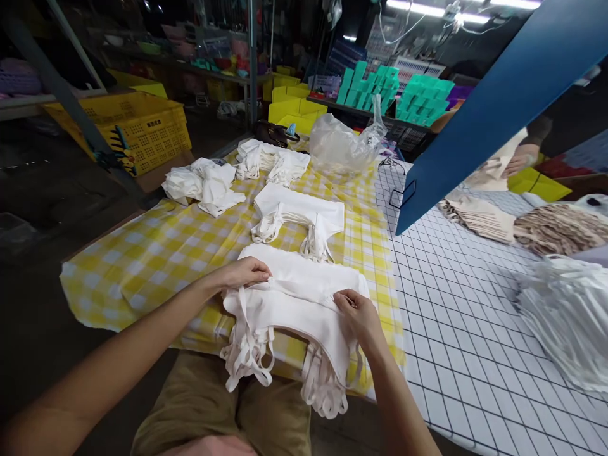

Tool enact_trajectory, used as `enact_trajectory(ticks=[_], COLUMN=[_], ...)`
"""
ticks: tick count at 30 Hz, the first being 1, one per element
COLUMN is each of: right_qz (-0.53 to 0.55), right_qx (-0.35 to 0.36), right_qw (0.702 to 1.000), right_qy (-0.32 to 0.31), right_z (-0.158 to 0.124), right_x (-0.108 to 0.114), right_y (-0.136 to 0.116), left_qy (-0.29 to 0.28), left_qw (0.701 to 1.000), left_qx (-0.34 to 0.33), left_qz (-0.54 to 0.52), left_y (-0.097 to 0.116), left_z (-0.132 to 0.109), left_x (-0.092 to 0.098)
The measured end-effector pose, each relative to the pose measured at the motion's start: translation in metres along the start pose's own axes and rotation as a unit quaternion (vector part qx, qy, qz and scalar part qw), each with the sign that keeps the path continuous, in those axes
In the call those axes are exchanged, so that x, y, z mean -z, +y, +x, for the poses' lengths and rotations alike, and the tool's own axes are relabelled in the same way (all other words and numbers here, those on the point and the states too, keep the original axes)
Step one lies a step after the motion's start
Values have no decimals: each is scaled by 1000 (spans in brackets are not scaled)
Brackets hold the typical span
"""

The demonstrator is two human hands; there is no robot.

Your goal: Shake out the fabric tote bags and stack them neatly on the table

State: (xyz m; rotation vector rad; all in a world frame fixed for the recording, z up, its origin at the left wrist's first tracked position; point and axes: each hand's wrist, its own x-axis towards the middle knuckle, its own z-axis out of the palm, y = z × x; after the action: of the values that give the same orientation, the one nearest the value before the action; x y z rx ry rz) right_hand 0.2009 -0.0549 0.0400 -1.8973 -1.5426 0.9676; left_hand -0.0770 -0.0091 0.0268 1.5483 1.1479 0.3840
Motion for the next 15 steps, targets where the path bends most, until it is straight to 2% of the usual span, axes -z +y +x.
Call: enact_trajectory(ticks=[10, 12, 15], right_qz=[29, 41, 58], right_qx=[-6, -19, -29], right_qw=[999, 999, 998], right_qy=[15, 20, 24], right_z=[-1, -2, -4], right_x=[-3, -3, -2], right_y=[6, 5, 5], left_qy=[16, 55, 126], left_qw=[1000, 998, 989], left_qx=[-6, -15, -16], left_qz=[-10, 15, 79], left_y=[1, 6, 13], left_z=[-4, -17, -48], left_x=[-3, -6, -13])
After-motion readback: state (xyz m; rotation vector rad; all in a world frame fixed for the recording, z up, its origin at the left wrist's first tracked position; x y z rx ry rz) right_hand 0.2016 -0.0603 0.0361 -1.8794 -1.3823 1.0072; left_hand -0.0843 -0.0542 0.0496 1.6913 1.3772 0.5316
